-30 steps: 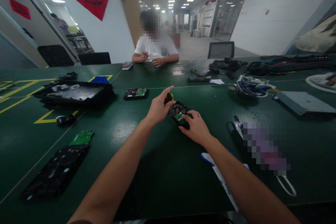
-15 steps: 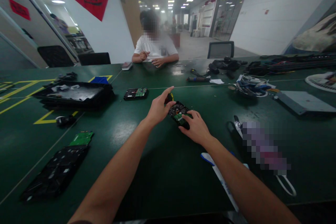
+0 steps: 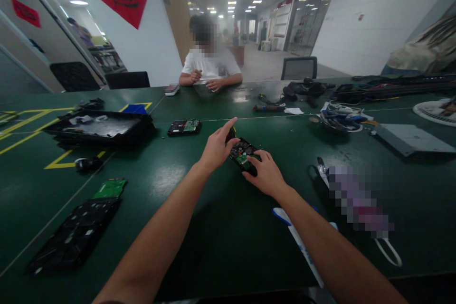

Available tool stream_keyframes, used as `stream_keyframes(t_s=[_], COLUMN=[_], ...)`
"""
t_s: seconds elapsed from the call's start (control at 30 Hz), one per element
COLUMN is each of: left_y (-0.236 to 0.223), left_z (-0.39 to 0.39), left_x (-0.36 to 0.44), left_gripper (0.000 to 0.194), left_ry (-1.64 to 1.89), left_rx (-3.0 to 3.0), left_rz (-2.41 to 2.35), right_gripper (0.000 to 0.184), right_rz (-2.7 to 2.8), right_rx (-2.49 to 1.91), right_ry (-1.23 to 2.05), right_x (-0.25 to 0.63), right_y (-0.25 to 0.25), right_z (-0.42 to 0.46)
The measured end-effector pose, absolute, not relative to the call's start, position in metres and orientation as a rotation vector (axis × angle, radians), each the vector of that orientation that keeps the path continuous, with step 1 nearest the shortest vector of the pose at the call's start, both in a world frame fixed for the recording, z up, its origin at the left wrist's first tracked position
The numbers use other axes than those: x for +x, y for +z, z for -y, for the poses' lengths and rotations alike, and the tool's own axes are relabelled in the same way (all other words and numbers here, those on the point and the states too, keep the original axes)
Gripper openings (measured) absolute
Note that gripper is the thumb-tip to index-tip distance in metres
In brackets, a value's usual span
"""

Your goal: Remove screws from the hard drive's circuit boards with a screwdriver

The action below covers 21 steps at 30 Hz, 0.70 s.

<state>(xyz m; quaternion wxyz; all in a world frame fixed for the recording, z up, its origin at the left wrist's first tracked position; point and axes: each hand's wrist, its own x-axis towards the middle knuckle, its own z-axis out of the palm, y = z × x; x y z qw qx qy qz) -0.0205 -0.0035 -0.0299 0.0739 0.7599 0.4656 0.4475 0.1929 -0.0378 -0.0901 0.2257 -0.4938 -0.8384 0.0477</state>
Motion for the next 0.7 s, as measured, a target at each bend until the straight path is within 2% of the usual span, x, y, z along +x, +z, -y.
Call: stream_keyframes(t_s=[0.4, 0.57, 0.7], left_y=[-0.0231, -0.0203, -0.0213], left_z=[-0.0006, -0.001, -0.0035], left_x=[-0.0171, -0.0151, -0.0126], left_gripper=[0.065, 0.055, 0.042], left_ry=[1.254, 1.302, 1.335], left_rx=[2.296, 2.174, 1.846], left_rz=[-1.483, -1.339, -1.124], right_gripper=[0.053, 0.052, 0.051], right_rz=[2.32, 2.311, 2.299], right_rx=[-1.359, -1.362, -1.344], right_ry=[0.125, 0.12, 0.124], right_x=[0.1914, 0.1912, 0.1914], right_y=[-0.0877, -0.0878, -0.0895], right_z=[0.0376, 0.0372, 0.0356])
